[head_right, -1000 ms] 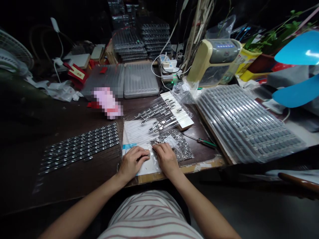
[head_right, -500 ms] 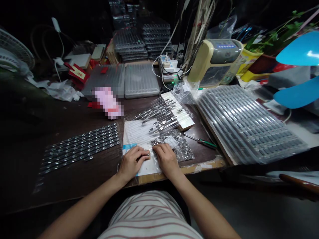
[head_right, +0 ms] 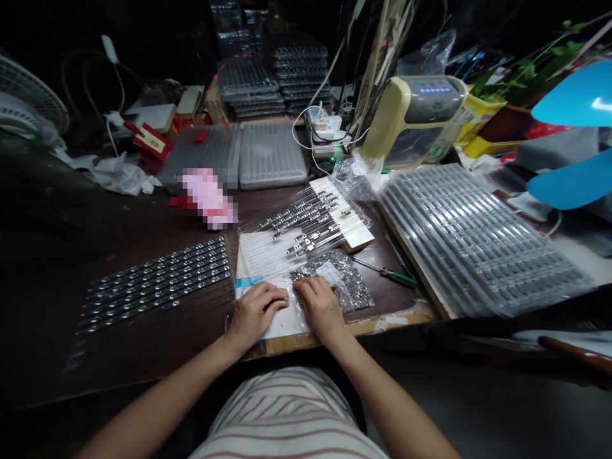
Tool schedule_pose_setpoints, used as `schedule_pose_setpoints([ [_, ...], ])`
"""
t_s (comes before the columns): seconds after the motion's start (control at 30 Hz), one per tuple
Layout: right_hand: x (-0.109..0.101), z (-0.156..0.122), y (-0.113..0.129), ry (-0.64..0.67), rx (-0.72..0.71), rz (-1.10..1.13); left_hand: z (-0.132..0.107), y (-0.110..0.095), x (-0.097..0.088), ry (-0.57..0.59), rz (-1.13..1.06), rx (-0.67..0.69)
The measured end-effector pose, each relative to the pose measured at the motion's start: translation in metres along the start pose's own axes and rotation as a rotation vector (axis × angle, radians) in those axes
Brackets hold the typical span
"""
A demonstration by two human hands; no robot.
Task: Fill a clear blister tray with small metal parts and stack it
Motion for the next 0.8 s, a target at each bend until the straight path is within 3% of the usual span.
schedule_pose_setpoints([
  [0.4, -0.001, 0.001, 0.001, -0.007, -0.008, -0.004, 0.002, -0.001, 0.002, 0.014, -0.042, -0.016],
  [0.53, -0.006, 0.001, 0.006, -0.038, -0.027, -0.007, 0.004, 0.001, -0.016, -0.082, -0.103, -0.009],
  [0.63, -0.006, 0.003, 0.013, -0.050, -0.013, -0.023, 0.000, 0.027, -0.046, -0.180, -0.032, -0.105],
  [0.8, 0.015, 0.008, 0.023, 0.036, 0.028, -0.012, -0.026, 0.089, -0.090, -0.224, 0.377, -0.282],
])
Point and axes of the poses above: each hand's wrist, its own z-axis towards the middle knuckle, its own x-axis out of the palm, y = z × x, the point moved 8 cm from there along z, towards the middle knuckle, and after that the axes turned 14 degrees about z, right-handed, at the moved point
